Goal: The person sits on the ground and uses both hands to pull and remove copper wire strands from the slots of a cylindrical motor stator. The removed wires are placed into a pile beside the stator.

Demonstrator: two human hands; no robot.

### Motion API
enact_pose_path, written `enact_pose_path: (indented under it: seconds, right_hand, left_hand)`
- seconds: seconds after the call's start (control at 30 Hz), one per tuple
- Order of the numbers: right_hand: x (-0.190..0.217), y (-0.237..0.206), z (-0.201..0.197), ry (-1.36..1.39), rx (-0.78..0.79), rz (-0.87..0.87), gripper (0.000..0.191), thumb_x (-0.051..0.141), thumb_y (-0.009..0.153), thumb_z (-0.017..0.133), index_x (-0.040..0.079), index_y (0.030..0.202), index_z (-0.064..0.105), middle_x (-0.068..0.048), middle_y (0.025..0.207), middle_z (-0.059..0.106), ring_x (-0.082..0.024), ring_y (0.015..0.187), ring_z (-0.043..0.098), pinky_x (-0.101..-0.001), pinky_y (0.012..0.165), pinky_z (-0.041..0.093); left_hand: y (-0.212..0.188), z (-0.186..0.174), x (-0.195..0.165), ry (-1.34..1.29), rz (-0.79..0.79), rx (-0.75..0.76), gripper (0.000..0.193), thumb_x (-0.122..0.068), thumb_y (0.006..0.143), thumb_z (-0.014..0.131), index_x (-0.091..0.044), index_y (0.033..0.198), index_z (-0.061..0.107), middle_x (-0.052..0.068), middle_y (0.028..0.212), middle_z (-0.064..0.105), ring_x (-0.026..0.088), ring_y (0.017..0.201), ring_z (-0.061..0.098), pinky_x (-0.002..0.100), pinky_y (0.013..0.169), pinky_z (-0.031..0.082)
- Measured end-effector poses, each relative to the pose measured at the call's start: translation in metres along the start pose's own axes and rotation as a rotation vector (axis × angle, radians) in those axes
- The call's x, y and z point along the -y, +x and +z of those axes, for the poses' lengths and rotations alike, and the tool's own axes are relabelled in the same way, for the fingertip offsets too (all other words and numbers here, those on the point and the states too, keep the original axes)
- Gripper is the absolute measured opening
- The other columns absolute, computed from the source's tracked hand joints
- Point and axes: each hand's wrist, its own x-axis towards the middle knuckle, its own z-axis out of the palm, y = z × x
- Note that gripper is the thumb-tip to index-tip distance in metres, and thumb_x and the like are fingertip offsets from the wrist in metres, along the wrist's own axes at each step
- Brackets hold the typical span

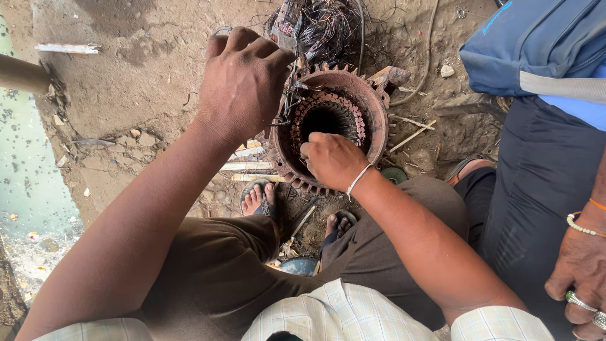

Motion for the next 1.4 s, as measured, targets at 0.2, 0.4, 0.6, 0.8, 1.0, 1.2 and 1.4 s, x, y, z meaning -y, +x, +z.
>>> enact_pose_path:
  seconds: [0.2, 0.4, 0.6, 0.8, 1.0, 1.2, 1.4]
  right_hand:
    - [-0.003, 0.000, -0.039, 0.206, 0.203, 0.095, 0.010, 0.014, 0.081, 0.070, 0.006, 0.084, 0.076, -0.013, 0.090, 0.072, -0.029, 0.088, 0.071, -0.0433, 0.084, 0.057]
    - [-0.021, -0.012, -0.073, 0.194, 0.065, 0.214, 0.011, 0.015, 0.080, 0.074, 0.007, 0.086, 0.077, -0.011, 0.089, 0.073, -0.029, 0.089, 0.070, -0.0431, 0.083, 0.056]
    - [-0.011, -0.011, -0.059, 0.150, 0.126, 0.126, 0.012, 0.015, 0.083, 0.075, 0.008, 0.092, 0.076, -0.011, 0.092, 0.070, -0.028, 0.087, 0.070, -0.0421, 0.083, 0.056]
    - [0.014, -0.039, -0.053, 0.075, -0.026, 0.173, 0.009, 0.016, 0.090, 0.074, 0.008, 0.096, 0.074, -0.010, 0.092, 0.067, -0.030, 0.086, 0.069, -0.0419, 0.078, 0.056]
    - [0.022, -0.062, -0.051, 0.054, -0.139, 0.254, 0.011, 0.014, 0.083, 0.076, 0.007, 0.091, 0.072, -0.010, 0.093, 0.067, -0.034, 0.087, 0.068, -0.0461, 0.075, 0.055]
    - [0.033, -0.061, -0.041, 0.081, -0.127, 0.312, 0.011, 0.015, 0.084, 0.076, 0.007, 0.091, 0.072, -0.013, 0.091, 0.066, -0.036, 0.084, 0.067, -0.0468, 0.074, 0.054]
    - [0.034, -0.056, -0.038, 0.158, -0.311, 0.312, 0.010, 0.012, 0.089, 0.075, 0.007, 0.096, 0.071, -0.010, 0.092, 0.067, -0.032, 0.084, 0.068, -0.0434, 0.075, 0.055]
  left_hand:
    - [0.002, -0.004, -0.001, -0.019, -0.011, 0.051, 0.019, -0.024, 0.105, 0.063, -0.015, 0.116, 0.076, 0.007, 0.107, 0.074, 0.028, 0.111, 0.063, 0.046, 0.099, 0.043]
    - [0.002, -0.002, -0.001, -0.038, -0.034, 0.076, 0.020, -0.027, 0.106, 0.064, -0.016, 0.117, 0.076, 0.007, 0.106, 0.075, 0.027, 0.107, 0.065, 0.044, 0.092, 0.047]
    - [0.007, 0.000, -0.006, -0.013, 0.001, 0.102, 0.021, -0.031, 0.104, 0.064, -0.018, 0.116, 0.076, 0.005, 0.104, 0.076, 0.025, 0.104, 0.066, 0.042, 0.089, 0.051]
    - [0.016, -0.007, -0.005, -0.102, -0.014, 0.178, 0.025, -0.034, 0.101, 0.064, -0.018, 0.117, 0.075, 0.004, 0.100, 0.076, 0.026, 0.098, 0.065, 0.041, 0.085, 0.053]
    - [0.021, -0.003, -0.008, -0.073, 0.059, 0.086, 0.027, -0.040, 0.101, 0.064, -0.017, 0.111, 0.076, 0.006, 0.096, 0.074, 0.028, 0.100, 0.065, 0.044, 0.084, 0.053]
    - [0.011, -0.006, -0.002, -0.074, 0.059, 0.119, 0.022, -0.036, 0.099, 0.068, -0.018, 0.109, 0.074, 0.004, 0.101, 0.074, 0.027, 0.105, 0.066, 0.046, 0.084, 0.052]
    - [0.003, -0.010, 0.007, -0.011, 0.059, 0.061, 0.023, -0.028, 0.090, 0.070, -0.022, 0.112, 0.075, 0.003, 0.099, 0.074, 0.027, 0.102, 0.067, 0.044, 0.083, 0.052]
